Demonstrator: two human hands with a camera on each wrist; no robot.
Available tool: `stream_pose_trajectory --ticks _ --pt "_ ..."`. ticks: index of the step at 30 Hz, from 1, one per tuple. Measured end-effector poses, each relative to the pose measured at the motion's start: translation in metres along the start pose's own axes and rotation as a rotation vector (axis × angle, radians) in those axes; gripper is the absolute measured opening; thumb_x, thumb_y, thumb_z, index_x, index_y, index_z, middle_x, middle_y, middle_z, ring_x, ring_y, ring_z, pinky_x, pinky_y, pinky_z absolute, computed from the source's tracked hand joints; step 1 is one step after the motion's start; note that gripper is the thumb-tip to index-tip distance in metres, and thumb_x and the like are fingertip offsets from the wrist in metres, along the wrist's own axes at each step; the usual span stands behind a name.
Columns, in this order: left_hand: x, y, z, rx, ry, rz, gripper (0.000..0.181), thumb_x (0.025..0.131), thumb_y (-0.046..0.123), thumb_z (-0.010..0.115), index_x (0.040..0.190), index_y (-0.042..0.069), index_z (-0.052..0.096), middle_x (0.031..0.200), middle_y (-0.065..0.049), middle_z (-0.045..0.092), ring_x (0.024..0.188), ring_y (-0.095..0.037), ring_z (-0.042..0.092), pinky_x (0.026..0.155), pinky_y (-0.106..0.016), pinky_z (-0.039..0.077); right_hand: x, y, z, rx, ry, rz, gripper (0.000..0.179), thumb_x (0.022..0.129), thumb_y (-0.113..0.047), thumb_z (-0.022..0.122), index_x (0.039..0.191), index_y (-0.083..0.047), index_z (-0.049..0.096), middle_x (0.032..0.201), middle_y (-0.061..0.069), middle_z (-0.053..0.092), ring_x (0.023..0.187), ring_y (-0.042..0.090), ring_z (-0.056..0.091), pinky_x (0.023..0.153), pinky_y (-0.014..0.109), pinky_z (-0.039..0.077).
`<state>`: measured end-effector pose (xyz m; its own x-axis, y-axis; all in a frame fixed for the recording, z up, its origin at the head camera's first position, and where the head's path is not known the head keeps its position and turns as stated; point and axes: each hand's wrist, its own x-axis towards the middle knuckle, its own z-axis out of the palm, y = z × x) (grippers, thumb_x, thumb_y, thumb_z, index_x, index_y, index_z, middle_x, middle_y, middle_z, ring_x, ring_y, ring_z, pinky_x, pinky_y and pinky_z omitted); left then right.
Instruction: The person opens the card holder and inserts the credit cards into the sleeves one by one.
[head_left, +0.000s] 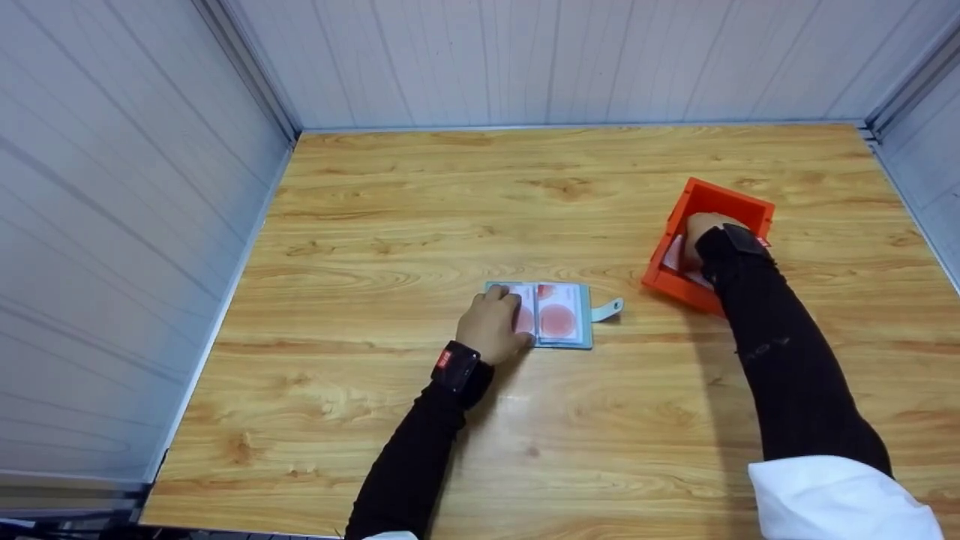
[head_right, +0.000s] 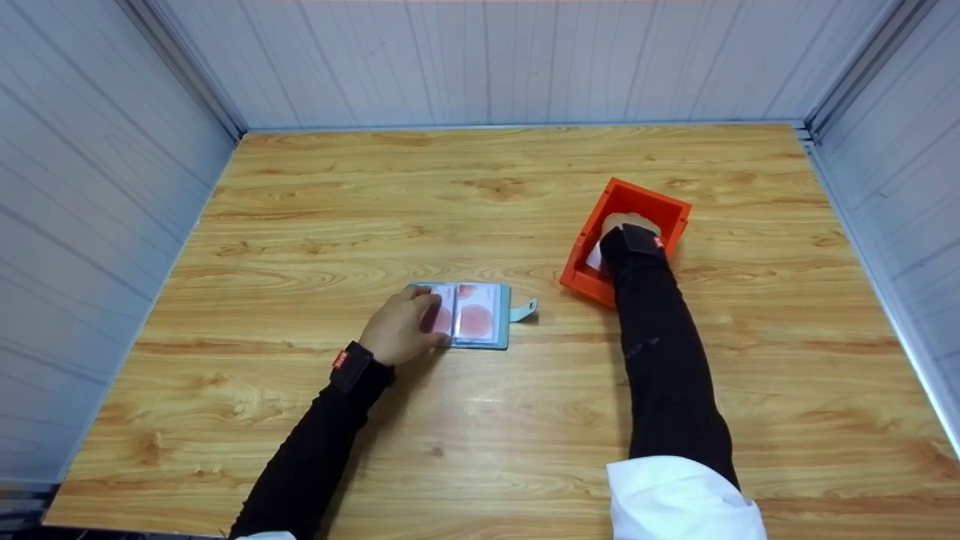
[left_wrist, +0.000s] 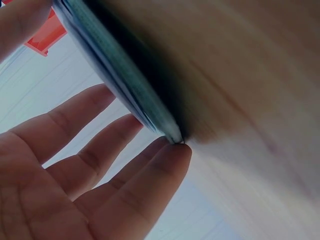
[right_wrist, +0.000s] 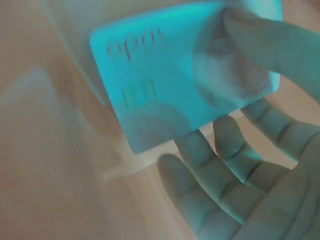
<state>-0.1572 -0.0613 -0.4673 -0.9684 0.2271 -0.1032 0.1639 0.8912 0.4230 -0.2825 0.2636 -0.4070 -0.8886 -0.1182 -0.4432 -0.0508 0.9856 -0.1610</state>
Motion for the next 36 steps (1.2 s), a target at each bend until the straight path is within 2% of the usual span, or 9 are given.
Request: stream_pose_trajectory --ticks 3,9,13,17,21,26,31,34,36 --pt "0.0 0.0 0.001 -0.003 0.004 0.004 0.064 0.077 0.032 0.08 0.13 0.004 0.06 0.14 -0.016 0.053 0.123 -0.036 0.053 0.096 -0.048 0.051 0.0 0.002 -0.005 0.005 -0.007 -0.016 0.008 0.073 -0.002 0.062 0.081 0.0 0.062 0.081 0.011 0.058 0.074 0.027 0.049 0.064 0.037 0.042" --pt "0.0 0.0 0.0 -0.013 0.005 -0.001 0.062 0.077 0.033 0.081 0.129 0.005 0.061 0.141 -0.015 0.052 0.124 -0.036 0.052 0.094 -0.048 0.052 0.011 0.011 -0.01 -0.019 -0.005 -0.142 0.008 0.08 -0.001 0.054 0.08 0.002 0.061 0.073 0.009 0.054 0.072 0.025 0.047 0.061 0.03 0.036" --pt "0.0 0.0 0.0 -0.009 0.009 -0.003 0.064 0.076 0.033 0.081 0.13 0.005 0.061 0.141 -0.015 0.052 0.123 -0.036 0.053 0.094 -0.048 0.052 0.011 0.016 -0.012 0.063 -0.049 -0.142 0.005 0.084 -0.001 0.057 0.079 -0.002 0.059 0.075 0.006 0.051 0.073 0.023 0.046 0.061 0.03 0.036" --pt "0.0 0.0 0.001 -0.008 0.016 -0.005 0.064 0.075 0.033 0.082 0.129 0.005 0.061 0.14 -0.015 0.053 0.122 -0.036 0.054 0.094 -0.048 0.052 0.004 0.019 -0.019 0.118 -0.051 -0.136 0.001 0.082 -0.001 0.061 0.081 -0.001 0.06 0.08 0.008 0.053 0.073 0.024 0.047 0.059 0.029 0.037" --pt "0.0 0.001 0.002 -0.011 0.017 -0.005 0.064 0.075 0.034 0.082 0.128 0.005 0.062 0.139 -0.015 0.053 0.12 -0.036 0.054 0.094 -0.048 0.052 -0.007 0.02 -0.031 0.124 0.001 -0.134 0.008 0.082 -0.002 0.058 0.087 0.004 0.059 0.08 0.014 0.055 0.071 0.025 0.05 0.057 0.027 0.039" --pt "0.0 0.001 0.002 -0.012 0.007 -0.011 0.063 0.076 0.033 0.082 0.128 0.005 0.062 0.14 -0.015 0.053 0.121 -0.035 0.054 0.094 -0.048 0.052 -0.021 0.016 -0.053 0.156 0.089 -0.083 0.02 0.087 -0.009 0.051 0.097 0.009 0.054 0.083 0.02 0.057 0.066 0.024 0.054 0.056 0.028 0.041" --pt "0.001 0.001 0.001 -0.011 0.007 -0.009 0.063 0.076 0.033 0.081 0.129 0.005 0.061 0.139 -0.015 0.053 0.121 -0.035 0.054 0.094 -0.048 0.051 -0.031 0.003 -0.067 0.221 0.23 -0.11 0.035 0.091 -0.013 0.045 0.113 0.012 0.052 0.102 0.031 0.058 0.08 0.035 0.057 0.066 0.035 0.043" --pt "0.002 0.001 0.001 -0.012 0.005 -0.006 0.063 0.076 0.034 0.081 0.128 0.005 0.061 0.139 -0.015 0.053 0.121 -0.035 0.054 0.094 -0.048 0.052 -0.033 -0.008 -0.067 0.282 0.302 -0.159 0.039 0.092 -0.015 0.047 0.119 0.013 0.052 0.112 0.033 0.057 0.093 0.039 0.056 0.073 0.037 0.043" --pt "0.002 0.001 0.002 -0.012 0.005 -0.004 0.062 0.077 0.033 0.081 0.128 0.005 0.062 0.139 -0.014 0.053 0.121 -0.035 0.054 0.093 -0.048 0.052 -0.034 -0.017 -0.062 0.345 0.326 -0.184 0.036 0.093 -0.015 0.049 0.118 0.011 0.054 0.11 0.031 0.058 0.094 0.037 0.056 0.073 0.033 0.045"
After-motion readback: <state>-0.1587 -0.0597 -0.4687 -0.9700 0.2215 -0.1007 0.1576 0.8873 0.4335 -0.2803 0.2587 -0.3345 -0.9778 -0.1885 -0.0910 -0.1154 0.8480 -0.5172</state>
